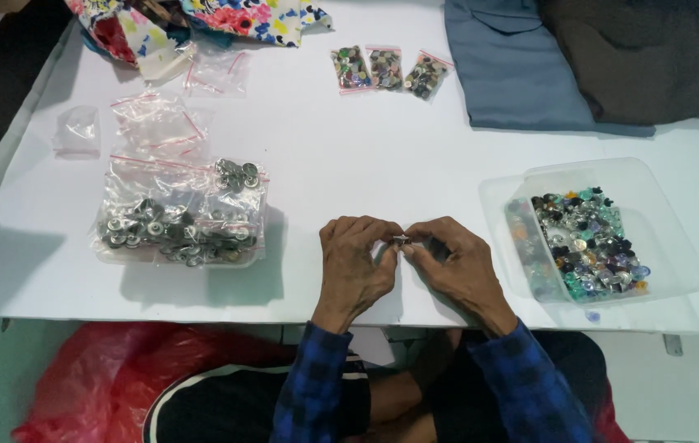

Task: The person sorts small buttons from a plastic container onto a white table, then places them into small plastic bags. They repeat this process, picking up buttons, arranging them, and bagging them.

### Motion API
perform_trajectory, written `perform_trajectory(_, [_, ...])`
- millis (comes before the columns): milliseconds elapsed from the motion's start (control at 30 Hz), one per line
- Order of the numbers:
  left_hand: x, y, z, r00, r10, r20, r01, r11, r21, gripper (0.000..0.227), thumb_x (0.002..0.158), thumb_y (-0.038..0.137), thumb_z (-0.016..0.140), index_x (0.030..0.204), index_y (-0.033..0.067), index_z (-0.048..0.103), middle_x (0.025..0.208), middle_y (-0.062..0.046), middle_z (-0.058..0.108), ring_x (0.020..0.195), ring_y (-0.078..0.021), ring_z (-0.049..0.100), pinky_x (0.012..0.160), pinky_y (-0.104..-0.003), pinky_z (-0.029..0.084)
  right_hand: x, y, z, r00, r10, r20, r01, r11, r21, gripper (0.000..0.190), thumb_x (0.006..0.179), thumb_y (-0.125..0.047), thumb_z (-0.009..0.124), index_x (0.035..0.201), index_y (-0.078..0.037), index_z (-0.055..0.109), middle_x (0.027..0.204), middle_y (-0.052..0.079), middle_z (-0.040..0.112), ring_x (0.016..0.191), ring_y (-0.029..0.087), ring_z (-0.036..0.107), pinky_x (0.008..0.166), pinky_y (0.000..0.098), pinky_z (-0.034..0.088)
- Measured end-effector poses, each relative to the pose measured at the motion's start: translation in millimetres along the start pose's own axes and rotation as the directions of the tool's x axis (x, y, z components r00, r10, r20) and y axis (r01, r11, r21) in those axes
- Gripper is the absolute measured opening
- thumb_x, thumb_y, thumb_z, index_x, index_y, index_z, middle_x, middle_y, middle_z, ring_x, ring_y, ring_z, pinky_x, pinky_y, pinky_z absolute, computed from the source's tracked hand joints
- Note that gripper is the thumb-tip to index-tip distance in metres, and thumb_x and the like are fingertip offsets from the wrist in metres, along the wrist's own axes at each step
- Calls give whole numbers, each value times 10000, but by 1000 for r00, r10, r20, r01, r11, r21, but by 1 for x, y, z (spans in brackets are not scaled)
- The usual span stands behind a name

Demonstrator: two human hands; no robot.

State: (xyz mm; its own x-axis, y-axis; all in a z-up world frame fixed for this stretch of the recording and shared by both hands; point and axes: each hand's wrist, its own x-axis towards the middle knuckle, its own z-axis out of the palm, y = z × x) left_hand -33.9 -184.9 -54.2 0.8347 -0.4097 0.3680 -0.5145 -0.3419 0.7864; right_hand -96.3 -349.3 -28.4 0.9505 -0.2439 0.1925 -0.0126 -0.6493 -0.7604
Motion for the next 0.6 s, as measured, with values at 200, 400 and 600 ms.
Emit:
perform_trajectory(200, [0,-2,0,1000,0,5,0,1000,-10,229,780,129,668,951,245,766,760,31,708,945,-218,647,1046,-442,326,-2,-3,0,999,23,-36,-21,999,50,142,851,-171,786,993,-163,782,854,83,756,760,238,716,688,372,570])
perform_trajectory(400, [-1,2,-2,1000,-8,-10,8,1000,-19,210,790,132,666,945,229,769,757,17,708,940,-227,649,1042,-438,333,-2,-1,1,999,29,-40,-25,996,81,143,860,-162,787,1000,-135,776,835,98,746,747,244,708,665,390,559])
perform_trajectory(600, [0,2,0,1000,-19,-6,19,1000,-4,248,785,109,664,974,222,778,769,-2,715,948,-242,648,1061,-457,326,-1,-2,0,999,-3,-52,7,998,66,159,857,-155,785,1012,-125,775,822,95,743,761,261,718,670,396,568])
